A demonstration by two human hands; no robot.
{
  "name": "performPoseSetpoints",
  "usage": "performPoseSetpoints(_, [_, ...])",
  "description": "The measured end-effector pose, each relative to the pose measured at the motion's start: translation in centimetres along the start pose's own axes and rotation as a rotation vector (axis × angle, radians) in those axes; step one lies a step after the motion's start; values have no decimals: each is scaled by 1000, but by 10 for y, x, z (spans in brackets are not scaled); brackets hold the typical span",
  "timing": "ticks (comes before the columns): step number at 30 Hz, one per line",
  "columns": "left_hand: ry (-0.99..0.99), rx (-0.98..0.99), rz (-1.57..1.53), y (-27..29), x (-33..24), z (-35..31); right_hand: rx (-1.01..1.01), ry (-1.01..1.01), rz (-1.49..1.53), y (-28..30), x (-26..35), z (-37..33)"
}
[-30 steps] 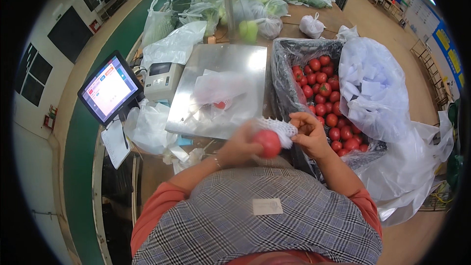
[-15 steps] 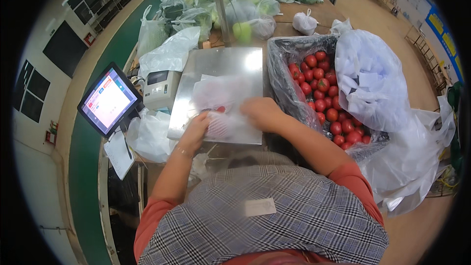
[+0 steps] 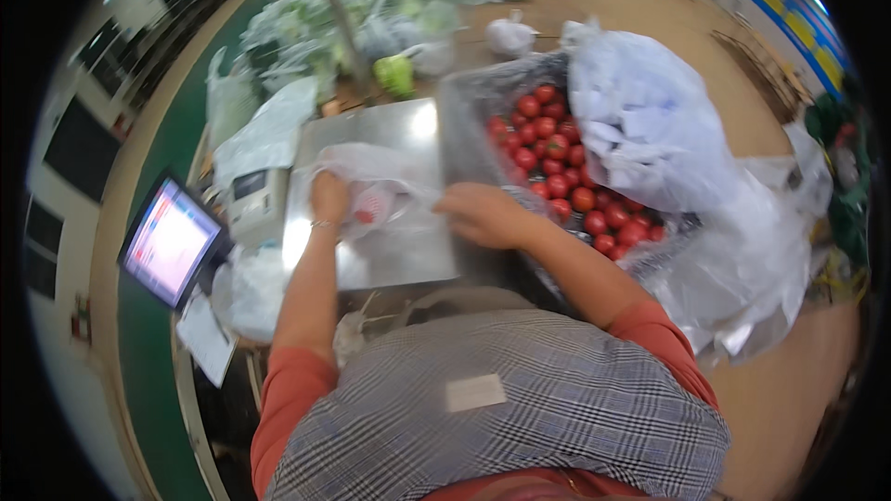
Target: The person repeatedly picks tomatoes from a bulk bin, wraps each one individually in a foam net, and places the wrapped tomatoes into a plastic bag on a digital scale. The process is repeated continuously throughout the clip.
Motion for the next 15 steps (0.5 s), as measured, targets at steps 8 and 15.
performPoseSetpoints(8, [-236,-161,-74,75,-132,-24,-516,-768,-551,197,-219,-143])
performPoseSetpoints(15, [79,-7,-143,69,-111,-24,-131,-984,-840,184,-249,-171])
Point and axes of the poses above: each hand's wrist, its own z-axis towards the middle knuckle, its own y-axis out of the back of the hand, x = y × z, the point moved 9 cm from there along z, towards the middle knuckle, and after that the axes turned 2 degrees about -y, right-handed, at the moved point
